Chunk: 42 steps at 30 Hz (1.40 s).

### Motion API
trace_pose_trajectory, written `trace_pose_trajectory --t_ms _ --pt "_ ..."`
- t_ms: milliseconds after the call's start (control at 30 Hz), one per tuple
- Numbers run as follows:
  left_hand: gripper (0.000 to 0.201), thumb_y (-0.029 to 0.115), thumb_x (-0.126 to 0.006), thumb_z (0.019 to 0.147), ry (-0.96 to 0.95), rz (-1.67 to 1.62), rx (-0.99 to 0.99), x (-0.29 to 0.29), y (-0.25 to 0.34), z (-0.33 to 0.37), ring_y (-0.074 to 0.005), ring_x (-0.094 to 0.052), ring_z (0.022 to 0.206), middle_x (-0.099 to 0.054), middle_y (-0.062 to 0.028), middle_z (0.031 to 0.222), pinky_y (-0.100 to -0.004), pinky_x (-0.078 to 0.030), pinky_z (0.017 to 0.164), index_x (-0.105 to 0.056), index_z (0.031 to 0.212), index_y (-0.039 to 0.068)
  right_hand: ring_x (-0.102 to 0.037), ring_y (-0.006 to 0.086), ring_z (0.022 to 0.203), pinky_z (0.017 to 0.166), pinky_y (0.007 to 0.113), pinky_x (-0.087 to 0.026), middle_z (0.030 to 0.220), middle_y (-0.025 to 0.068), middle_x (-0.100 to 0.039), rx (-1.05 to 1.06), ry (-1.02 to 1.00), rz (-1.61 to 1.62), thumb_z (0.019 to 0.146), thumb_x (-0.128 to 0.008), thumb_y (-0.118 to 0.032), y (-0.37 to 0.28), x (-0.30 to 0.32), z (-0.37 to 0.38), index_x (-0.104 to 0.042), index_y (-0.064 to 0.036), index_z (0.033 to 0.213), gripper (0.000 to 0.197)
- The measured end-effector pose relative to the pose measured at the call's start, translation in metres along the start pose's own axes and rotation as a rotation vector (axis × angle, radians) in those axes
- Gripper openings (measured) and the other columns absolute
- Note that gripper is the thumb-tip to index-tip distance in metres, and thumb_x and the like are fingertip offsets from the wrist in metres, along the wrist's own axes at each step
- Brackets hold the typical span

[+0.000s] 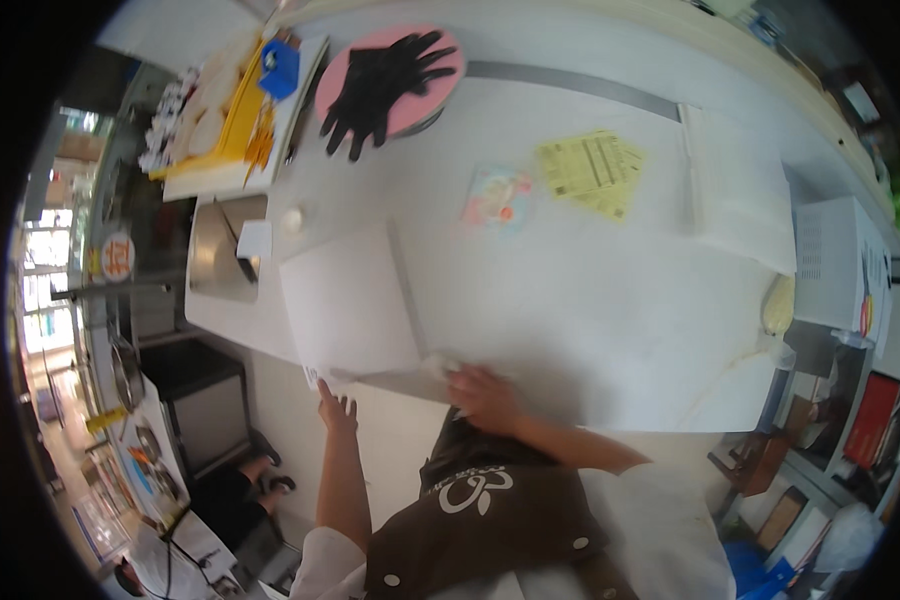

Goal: The person handles and organizes several documents and a yellow order form on a counter, takes a white box from a cupboard, and wipes down a metal tray and the surrounding counter area with a cloth.

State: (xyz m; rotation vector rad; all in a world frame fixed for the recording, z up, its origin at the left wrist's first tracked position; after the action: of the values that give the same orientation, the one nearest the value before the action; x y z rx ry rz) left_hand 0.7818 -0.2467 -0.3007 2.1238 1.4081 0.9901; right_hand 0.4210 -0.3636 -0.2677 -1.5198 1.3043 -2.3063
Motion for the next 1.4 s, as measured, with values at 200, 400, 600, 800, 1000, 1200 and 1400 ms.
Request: trace_pose_trajectory --t_ms 200,400,600,800,1000,1200,1400 --pt "0.085 0.058 -0.075 0.081 -0.171 -0.213 0.056 0.013 0.012 0.047 -0.0211 -0.039 0.136 -0.044 -0.0037 0.146 -0.0423 -0.028 0.113 -0.042 0.147 0.014 -0.042 0.0429 0.134 0.113 0.053 -0.034 0.142 0.0217 -0.048 -0.533 0.047 -0.397 0.073 -0.078 -0.017 0.073 0.104 -0.166 -0.046 -0.0101 0.144 0.078" --pt "0.051 0.035 -0.049 0.102 -0.529 -0.578 -0.141 0.094 0.059 0.046 -0.0261 -0.047 0.134 -0.051 -0.0085 0.145 -0.0445 -0.036 0.113 -0.044 0.144 0.007 -0.034 0.051 0.138 0.114 0.055 -0.03 0.151 0.0328 -0.034 -0.773 0.298 -0.312 0.088 -0.066 -0.02 0.049 0.056 -0.156 -0.041 -0.0028 0.148 0.067" --pt "0.058 0.044 -0.044 0.103 -0.332 -0.663 -0.234 0.275 0.087 0.051 -0.0293 -0.044 0.137 -0.045 -0.0088 0.152 -0.0464 -0.033 0.115 -0.041 0.148 0.007 -0.042 0.0465 0.134 0.11 0.056 -0.038 0.146 0.0203 -0.044 -0.159 0.054 -0.289 0.078 -0.073 -0.02 -0.044 -0.036 0.01 -0.051 -0.0101 0.139 0.066" --pt "0.066 0.054 -0.036 0.104 -0.053 -0.832 -0.408 0.401 0.085 0.0 -0.0328 -0.038 0.142 -0.038 -0.0109 0.156 -0.05 -0.029 0.118 -0.033 0.153 0.009 -0.037 0.044 0.138 0.112 0.054 -0.036 0.15 0.0164 -0.038 0.072 0.004 -0.147 0.075 -0.076 -0.022 -0.097 -0.135 0.206 -0.051 -0.01 0.138 0.068" --pt "0.068 0.054 -0.045 0.102 0.097 -0.94 -0.395 0.433 0.091 -0.051 -0.0341 -0.036 0.142 -0.038 -0.0082 0.157 -0.0537 -0.026 0.118 -0.036 0.152 0.008 -0.037 0.0427 0.139 0.114 0.052 -0.035 0.149 0.0154 -0.044 0.077 -0.008 0.059 0.078 -0.064 -0.004 -0.138 -0.279 0.342 -0.063 -0.0087 0.126 0.049" --pt "0.059 0.045 -0.052 0.102 0.148 -0.977 -0.615 0.462 0.093 -0.064 -0.0279 -0.046 0.135 -0.05 -0.0079 0.147 -0.0463 -0.036 0.114 -0.044 0.145 0.007 -0.043 0.0369 0.136 0.112 0.047 -0.039 0.149 0.0099 -0.046 0.31 -0.234 -0.072 0.076 -0.069 -0.001 -0.12 -0.22 0.306 -0.061 -0.0168 0.13 0.057" --pt "0.027 0.014 -0.071 0.094 0.389 -0.105 -0.896 0.453 0.116 -0.085 -0.0158 -0.066 0.1 -0.07 -0.0098 0.111 -0.0296 -0.055 0.089 -0.065 0.117 -0.001 -0.044 0.0376 0.135 0.111 0.047 -0.04 0.147 0.013 -0.046 0.318 -0.248 -0.112 0.073 -0.071 -0.001 -0.111 -0.193 0.287 -0.058 -0.0156 0.131 0.062"
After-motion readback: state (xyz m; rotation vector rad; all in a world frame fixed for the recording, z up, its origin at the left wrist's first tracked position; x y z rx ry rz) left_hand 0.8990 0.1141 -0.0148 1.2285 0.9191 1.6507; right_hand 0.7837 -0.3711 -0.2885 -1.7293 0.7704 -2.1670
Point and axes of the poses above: each hand's wrist, its own z-axis towards the middle knuckle, its own x-axis out of the back of the hand, y = z × x, the point moved 1 cm from there along z, towards the middle knuckle
